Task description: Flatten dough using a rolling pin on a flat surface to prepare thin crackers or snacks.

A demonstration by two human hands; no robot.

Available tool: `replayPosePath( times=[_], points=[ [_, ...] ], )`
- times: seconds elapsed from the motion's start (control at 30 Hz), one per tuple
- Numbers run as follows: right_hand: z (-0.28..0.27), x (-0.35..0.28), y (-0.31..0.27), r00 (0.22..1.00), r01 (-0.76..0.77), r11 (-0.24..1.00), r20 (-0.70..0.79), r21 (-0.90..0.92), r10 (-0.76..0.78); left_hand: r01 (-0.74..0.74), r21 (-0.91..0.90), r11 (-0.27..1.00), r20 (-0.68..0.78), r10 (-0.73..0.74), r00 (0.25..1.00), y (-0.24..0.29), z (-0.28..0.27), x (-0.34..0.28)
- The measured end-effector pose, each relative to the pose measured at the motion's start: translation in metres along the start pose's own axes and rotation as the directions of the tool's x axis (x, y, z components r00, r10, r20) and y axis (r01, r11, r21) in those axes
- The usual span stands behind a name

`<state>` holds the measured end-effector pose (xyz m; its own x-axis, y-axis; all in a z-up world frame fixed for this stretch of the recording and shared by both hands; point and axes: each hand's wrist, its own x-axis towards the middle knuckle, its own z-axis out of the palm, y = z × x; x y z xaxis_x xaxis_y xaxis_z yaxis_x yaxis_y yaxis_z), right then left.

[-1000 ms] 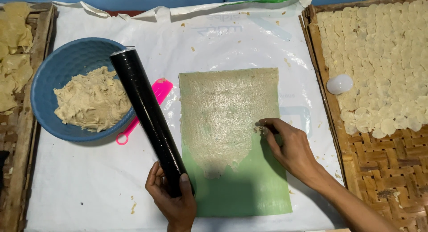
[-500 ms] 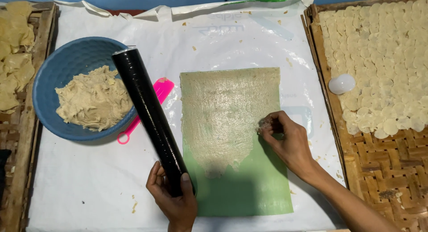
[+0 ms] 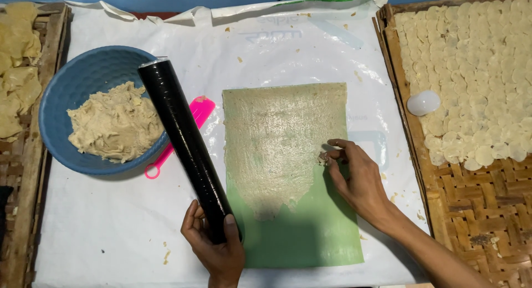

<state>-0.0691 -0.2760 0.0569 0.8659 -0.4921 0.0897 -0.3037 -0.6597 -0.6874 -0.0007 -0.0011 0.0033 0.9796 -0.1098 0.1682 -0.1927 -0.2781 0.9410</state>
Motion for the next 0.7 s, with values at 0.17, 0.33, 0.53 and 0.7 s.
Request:
replayPosePath(
  times=[0.17,0.33,0.53,0.7],
  points=[
    [-0.003,0.000,-0.008,0.999,-0.004,1.000,-0.032,0.023,0.005,0.032,-0.034,0.999,0.011,-0.032,0.999,-0.001,0.000,-0.001],
    [0.001,0.003,-0.003,0.997,0.009,1.000,-0.075,-0.009,-0.010,0.040,-0.042,0.998,0.006,-0.040,0.999,0.001,0.000,-0.001],
    [-0.007,0.004,-0.003,0.988,0.068,0.997,-0.140,-0.022,-0.070,0.046,-0.033,0.998,0.036,-0.044,0.998,0.013,-0.002,0.001],
    [-0.028,0.004,0.002,0.908,0.249,0.966,-0.330,-0.069,-0.258,-0.203,0.272,0.941,0.294,0.120,0.948,0.052,-0.006,0.033]
  ],
)
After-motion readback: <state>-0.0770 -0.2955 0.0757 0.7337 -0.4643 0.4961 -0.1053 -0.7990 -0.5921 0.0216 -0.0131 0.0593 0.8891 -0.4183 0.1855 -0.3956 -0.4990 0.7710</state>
